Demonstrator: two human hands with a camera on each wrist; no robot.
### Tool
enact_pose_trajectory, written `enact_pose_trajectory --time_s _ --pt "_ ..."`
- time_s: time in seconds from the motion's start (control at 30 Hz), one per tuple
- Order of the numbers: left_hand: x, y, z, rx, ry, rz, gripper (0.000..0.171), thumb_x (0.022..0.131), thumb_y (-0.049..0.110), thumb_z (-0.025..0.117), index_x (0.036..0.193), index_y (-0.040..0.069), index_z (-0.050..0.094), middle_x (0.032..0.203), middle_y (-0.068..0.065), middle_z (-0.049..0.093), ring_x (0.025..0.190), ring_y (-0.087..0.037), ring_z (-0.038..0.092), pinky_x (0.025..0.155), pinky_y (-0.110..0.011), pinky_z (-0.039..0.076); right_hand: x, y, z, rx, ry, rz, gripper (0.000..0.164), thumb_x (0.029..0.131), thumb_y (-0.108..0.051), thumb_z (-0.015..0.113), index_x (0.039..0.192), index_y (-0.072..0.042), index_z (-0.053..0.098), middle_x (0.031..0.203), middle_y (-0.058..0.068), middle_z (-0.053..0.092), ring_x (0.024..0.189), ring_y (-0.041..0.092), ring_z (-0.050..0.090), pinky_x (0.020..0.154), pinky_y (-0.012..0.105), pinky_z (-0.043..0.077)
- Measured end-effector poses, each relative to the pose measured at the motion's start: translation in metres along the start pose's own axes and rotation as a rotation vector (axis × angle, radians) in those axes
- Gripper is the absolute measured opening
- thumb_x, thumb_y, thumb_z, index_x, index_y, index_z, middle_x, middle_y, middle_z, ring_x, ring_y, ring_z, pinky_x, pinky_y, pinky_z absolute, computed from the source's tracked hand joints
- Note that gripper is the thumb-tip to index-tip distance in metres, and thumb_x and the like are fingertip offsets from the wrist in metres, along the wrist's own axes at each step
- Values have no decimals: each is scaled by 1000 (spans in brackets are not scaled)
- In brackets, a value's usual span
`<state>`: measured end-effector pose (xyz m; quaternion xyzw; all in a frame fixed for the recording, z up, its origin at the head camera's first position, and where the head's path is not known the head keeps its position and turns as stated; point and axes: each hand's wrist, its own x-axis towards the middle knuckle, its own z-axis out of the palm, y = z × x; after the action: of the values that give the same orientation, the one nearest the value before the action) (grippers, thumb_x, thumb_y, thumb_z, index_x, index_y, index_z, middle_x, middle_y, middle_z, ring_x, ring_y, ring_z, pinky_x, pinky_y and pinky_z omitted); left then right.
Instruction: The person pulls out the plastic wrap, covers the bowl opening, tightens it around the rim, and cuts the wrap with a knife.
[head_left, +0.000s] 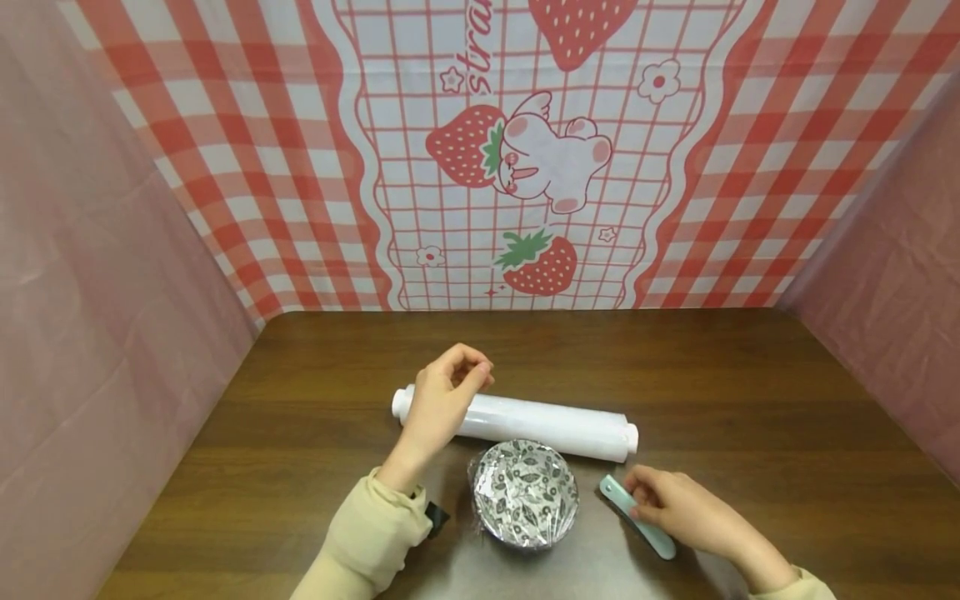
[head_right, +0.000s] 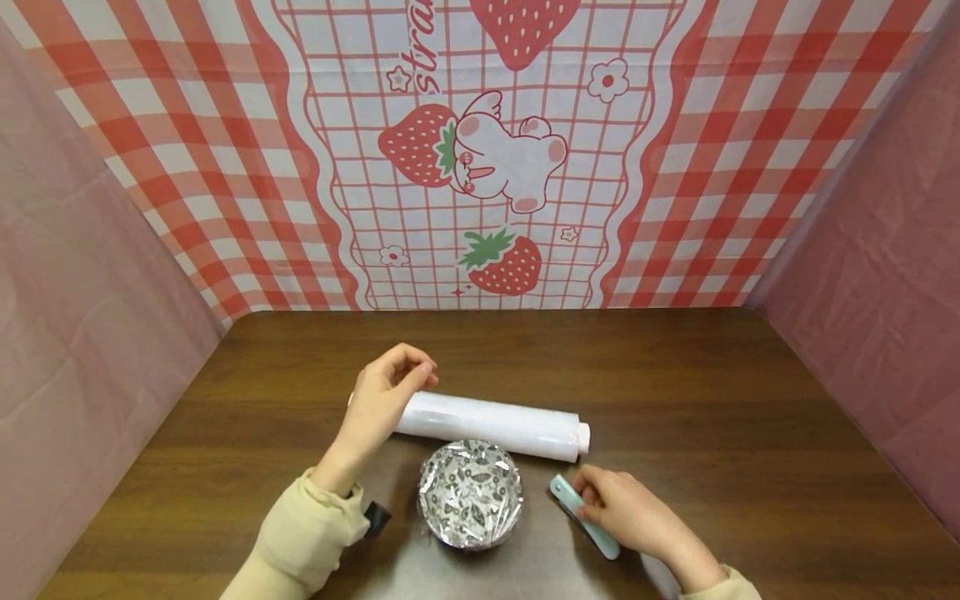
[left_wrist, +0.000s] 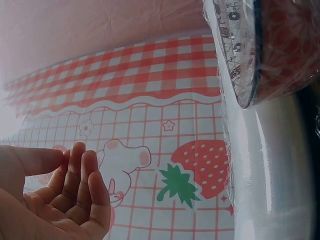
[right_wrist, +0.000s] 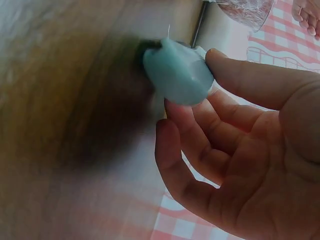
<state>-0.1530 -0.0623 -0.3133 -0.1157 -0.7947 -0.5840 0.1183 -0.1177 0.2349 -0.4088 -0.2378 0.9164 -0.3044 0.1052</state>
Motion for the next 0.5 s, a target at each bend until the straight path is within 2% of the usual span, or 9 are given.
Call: enact_pose_trajectory --time_s 0.13,0.37,0.5 --pt "0 0 0 3 -1 -5 6 87 6 58 84 3 62 75 -14 66 62 -8 55 59 -19 44 0 2 2 -15 13 -5 13 80 -10 64 91 -9 58 70 -11 52 61 -4 44 52 19 39" --pt "9 -31 5 13 -4 0 9 87 15 60 86 7 64 75 -7 67 64 -10 58 59 -20 45 4 2 3 -55 57 17 18 77 -8 65 93 -12 59 71 -11 51 63 -4 44 54 19 39" --pt "9 -35 4 26 -4 16 9 87 17 60 85 10 64 73 -3 66 63 -9 59 58 -21 45 5 2 2 -80 65 12 19 77 -14 68 93 -13 60 75 -11 55 67 -4 47 57 20 41"
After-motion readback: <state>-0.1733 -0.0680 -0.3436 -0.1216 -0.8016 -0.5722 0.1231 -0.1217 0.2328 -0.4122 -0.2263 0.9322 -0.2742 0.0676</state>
